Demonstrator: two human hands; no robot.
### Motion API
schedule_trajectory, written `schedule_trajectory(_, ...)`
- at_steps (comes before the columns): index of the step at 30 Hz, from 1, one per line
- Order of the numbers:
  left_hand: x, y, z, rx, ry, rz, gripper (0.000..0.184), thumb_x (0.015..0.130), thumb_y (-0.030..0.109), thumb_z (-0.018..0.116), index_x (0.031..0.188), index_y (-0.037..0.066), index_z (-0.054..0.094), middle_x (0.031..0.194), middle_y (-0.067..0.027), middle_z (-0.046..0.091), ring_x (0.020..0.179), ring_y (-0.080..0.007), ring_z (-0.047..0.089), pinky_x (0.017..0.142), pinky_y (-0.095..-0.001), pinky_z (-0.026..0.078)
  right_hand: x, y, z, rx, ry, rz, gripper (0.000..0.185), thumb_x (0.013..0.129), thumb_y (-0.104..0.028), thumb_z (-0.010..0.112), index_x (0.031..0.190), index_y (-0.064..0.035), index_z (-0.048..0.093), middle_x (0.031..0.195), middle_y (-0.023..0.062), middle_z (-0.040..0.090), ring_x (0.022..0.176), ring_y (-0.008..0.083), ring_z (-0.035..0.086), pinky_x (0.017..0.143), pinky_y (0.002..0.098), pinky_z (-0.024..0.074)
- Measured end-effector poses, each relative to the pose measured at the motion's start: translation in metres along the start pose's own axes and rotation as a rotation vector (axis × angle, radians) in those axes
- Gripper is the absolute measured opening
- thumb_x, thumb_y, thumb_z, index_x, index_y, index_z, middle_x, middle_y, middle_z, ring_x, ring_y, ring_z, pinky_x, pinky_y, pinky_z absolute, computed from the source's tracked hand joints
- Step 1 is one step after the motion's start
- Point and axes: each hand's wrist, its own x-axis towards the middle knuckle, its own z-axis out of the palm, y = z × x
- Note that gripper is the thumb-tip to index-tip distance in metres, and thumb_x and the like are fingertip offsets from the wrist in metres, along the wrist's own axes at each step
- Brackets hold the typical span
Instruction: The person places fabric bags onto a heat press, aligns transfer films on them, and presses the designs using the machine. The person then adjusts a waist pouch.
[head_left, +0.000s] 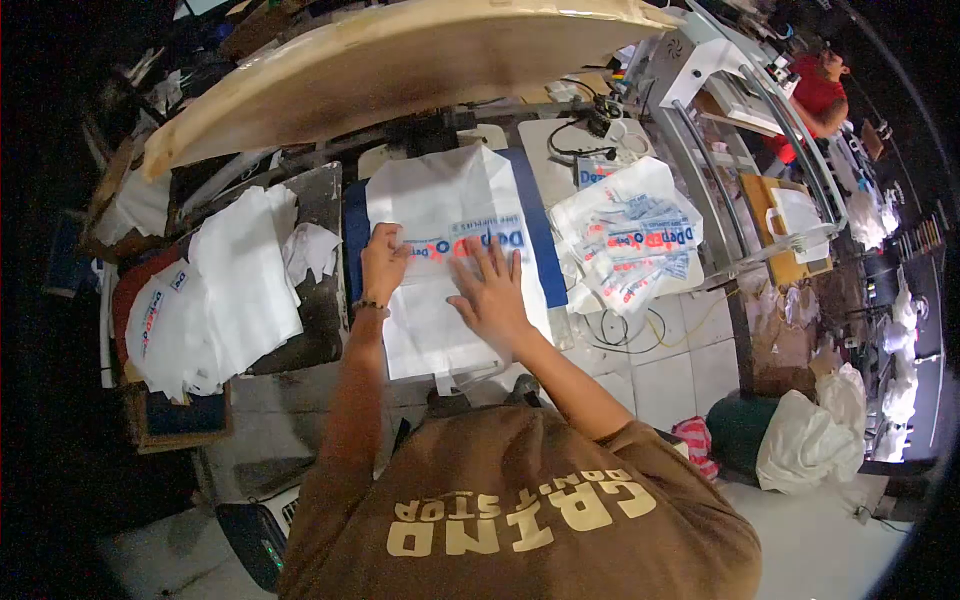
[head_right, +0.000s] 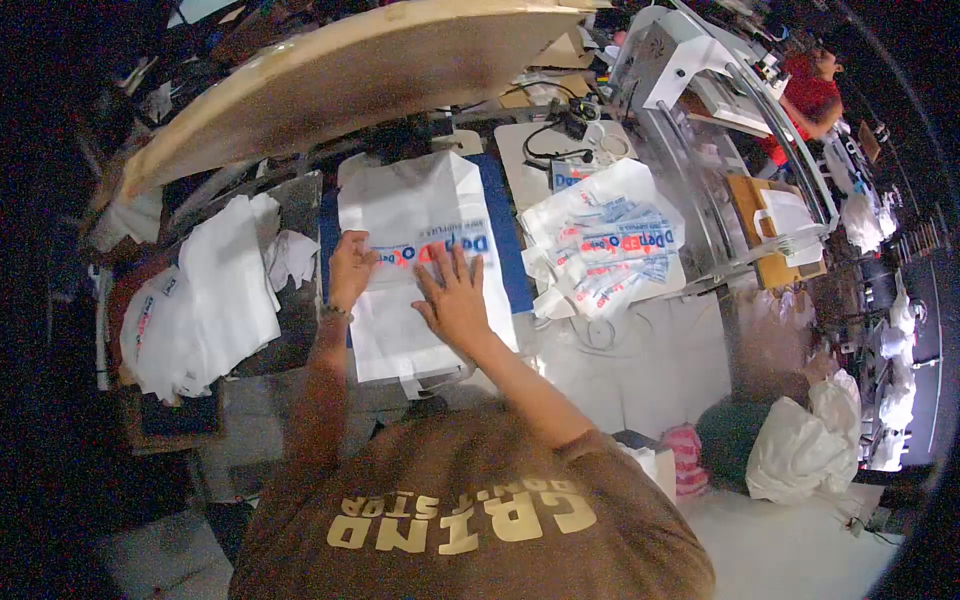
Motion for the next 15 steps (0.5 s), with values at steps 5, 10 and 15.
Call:
schedule_trajectory(5,-0.002,0.032,-0.039,0.33,-0.053,0.148,0.053,0.079,0.012,0.08,0.124,0.003,0.055,0.102,-0.0173,0.068,0.094,-0.0245,0.068,0.08,-0.0349,0.055,0.002,0.011,0.024,-0.094,-0.075,-0.053,0.059,0.093,-0.043,0.057,0.144,-0.0151,0.049,0.156,0.0199,0.032,0.143,0.0485,0.026,0.114,0.0674,0.0152)
schedule_trajectory(10,-0.009,0.248,-0.145,0.142,-0.826,0.525,0.056,0.079,0.026,0.082,0.125,0.001,0.062,0.111,-0.0167,0.07,0.098,-0.0259,0.068,0.086,-0.0355,0.054,0.013,0.016,0.024,-0.096,-0.087,-0.062,0.059,0.094,-0.044,0.056,0.145,-0.015,0.047,0.156,0.0188,0.032,0.143,0.049,0.025,0.115,0.0653,0.0159)
schedule_trajectory(15,0.086,0.402,-0.217,0.499,0.083,0.905,0.03,0.088,0.017,0.071,0.114,0.002,0.07,0.108,-0.0096,0.071,0.099,-0.0196,0.067,0.092,-0.0343,0.052,0.025,0.033,0.027,-0.036,-0.115,-0.122,0.059,0.092,-0.044,0.058,0.143,-0.0149,0.05,0.156,0.0177,0.034,0.144,0.0489,0.024,0.117,0.0634,0.0157)
